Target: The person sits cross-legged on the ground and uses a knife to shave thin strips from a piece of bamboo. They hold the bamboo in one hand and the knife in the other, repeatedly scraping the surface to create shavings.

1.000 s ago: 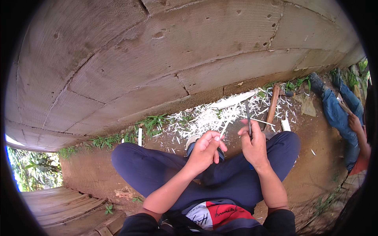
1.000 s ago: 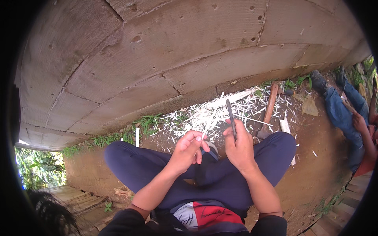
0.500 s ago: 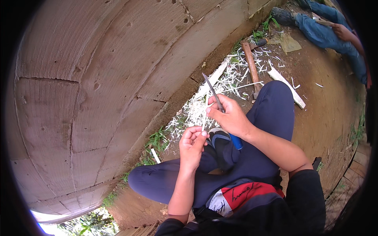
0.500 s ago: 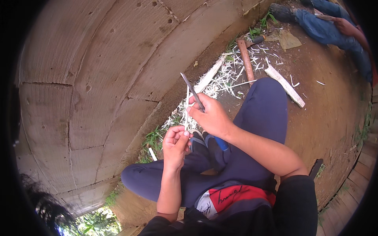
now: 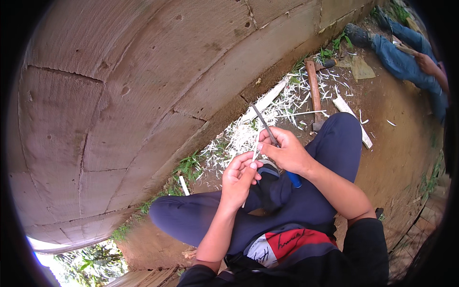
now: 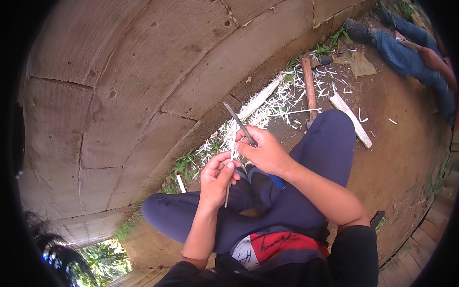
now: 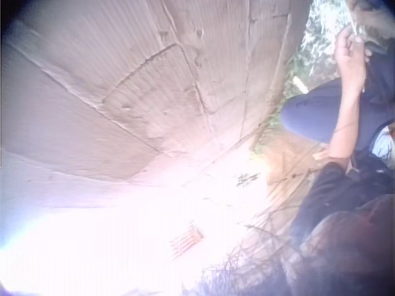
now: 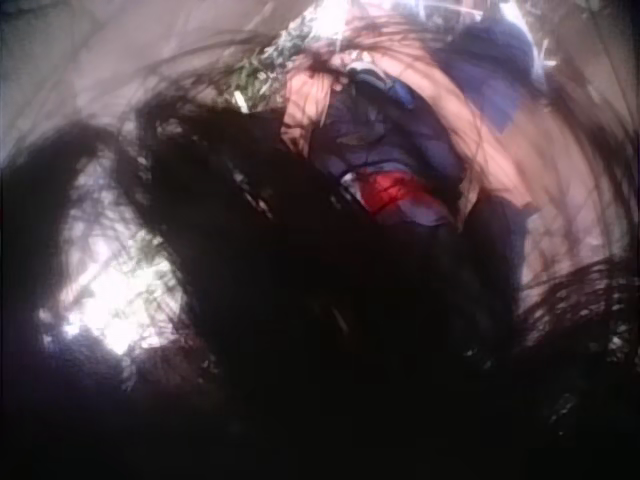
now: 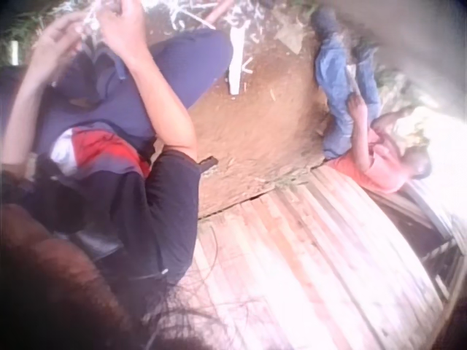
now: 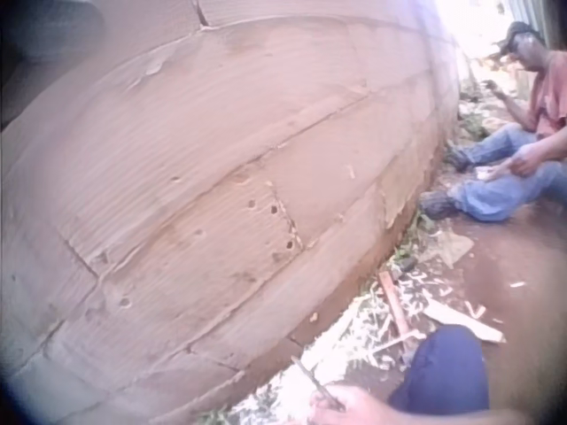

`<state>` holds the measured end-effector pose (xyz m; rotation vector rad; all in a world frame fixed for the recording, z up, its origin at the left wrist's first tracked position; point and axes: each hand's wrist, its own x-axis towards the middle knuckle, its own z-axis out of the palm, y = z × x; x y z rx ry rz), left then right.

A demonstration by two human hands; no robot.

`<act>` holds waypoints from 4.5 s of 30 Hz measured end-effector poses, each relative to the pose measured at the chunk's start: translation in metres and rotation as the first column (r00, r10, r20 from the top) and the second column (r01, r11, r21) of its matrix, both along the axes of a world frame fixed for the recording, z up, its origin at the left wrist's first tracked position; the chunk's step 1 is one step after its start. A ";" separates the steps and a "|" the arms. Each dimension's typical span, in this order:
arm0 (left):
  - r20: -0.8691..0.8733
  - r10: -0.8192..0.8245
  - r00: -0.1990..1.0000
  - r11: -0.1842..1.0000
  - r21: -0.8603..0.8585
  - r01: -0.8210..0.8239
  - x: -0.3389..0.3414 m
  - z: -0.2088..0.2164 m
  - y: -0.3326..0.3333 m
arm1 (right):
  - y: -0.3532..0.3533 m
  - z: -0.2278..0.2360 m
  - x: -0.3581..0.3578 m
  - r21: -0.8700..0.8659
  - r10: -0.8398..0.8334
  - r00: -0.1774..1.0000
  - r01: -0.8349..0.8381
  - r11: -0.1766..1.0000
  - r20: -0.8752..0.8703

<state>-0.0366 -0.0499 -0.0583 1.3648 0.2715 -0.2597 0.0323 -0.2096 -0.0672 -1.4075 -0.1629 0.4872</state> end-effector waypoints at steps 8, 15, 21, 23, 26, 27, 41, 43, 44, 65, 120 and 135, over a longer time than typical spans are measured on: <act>0.000 0.106 0.994 0.994 -0.014 -0.106 0.004 -0.004 0.005 | 0.005 0.005 -0.004 -0.079 0.036 0.993 -0.046 0.996 -0.115; -0.028 0.231 0.973 0.970 -0.078 -0.232 0.007 -0.007 0.019 | 0.011 0.017 -0.009 -0.177 0.100 0.985 -0.125 0.976 -0.144; -0.026 0.283 0.959 0.955 -0.084 -0.284 0.008 -0.001 0.020 | 0.014 0.004 -0.013 -0.286 0.174 0.982 -0.189 0.939 -0.077; -0.015 0.291 0.957 0.954 -0.077 -0.291 0.007 0.000 0.022 | 0.014 0.007 -0.016 -0.259 0.194 0.979 -0.205 0.944 -0.071; -0.031 0.324 0.946 0.940 -0.101 -0.325 0.008 0.003 0.028 | 0.019 0.006 -0.020 -0.256 0.147 0.989 -0.142 0.956 -0.001; -0.031 0.326 0.945 0.938 -0.118 -0.327 0.008 0.002 0.031 | 0.020 0.009 -0.020 -0.249 0.170 0.985 -0.173 0.953 -0.034; -0.003 0.274 0.962 0.937 -0.224 -0.268 0.007 0.001 0.039 | 0.027 0.005 -0.030 -0.293 0.207 0.953 -0.138 0.946 0.220; 0.006 0.280 0.960 0.928 -0.259 -0.269 0.007 0.001 0.040 | 0.028 0.008 -0.030 -0.309 0.209 0.949 -0.130 0.942 0.238; 0.011 0.284 0.959 0.923 -0.274 -0.270 0.007 0.001 0.041 | 0.029 0.012 -0.030 -0.316 0.210 0.946 -0.126 0.940 0.247; -0.026 0.312 0.950 0.923 -0.230 -0.310 0.011 -0.006 0.033 | 0.029 0.010 -0.029 -0.443 0.280 0.885 -0.095 0.891 0.372; -0.030 0.301 0.953 0.917 -0.266 -0.297 0.006 0.008 0.026 | 0.034 0.006 -0.031 -0.333 0.165 0.844 0.017 0.943 0.510; -0.021 0.276 0.961 0.930 -0.247 -0.273 -0.002 0.004 0.017 | 0.038 0.010 -0.031 -0.301 0.075 0.867 0.088 0.949 0.492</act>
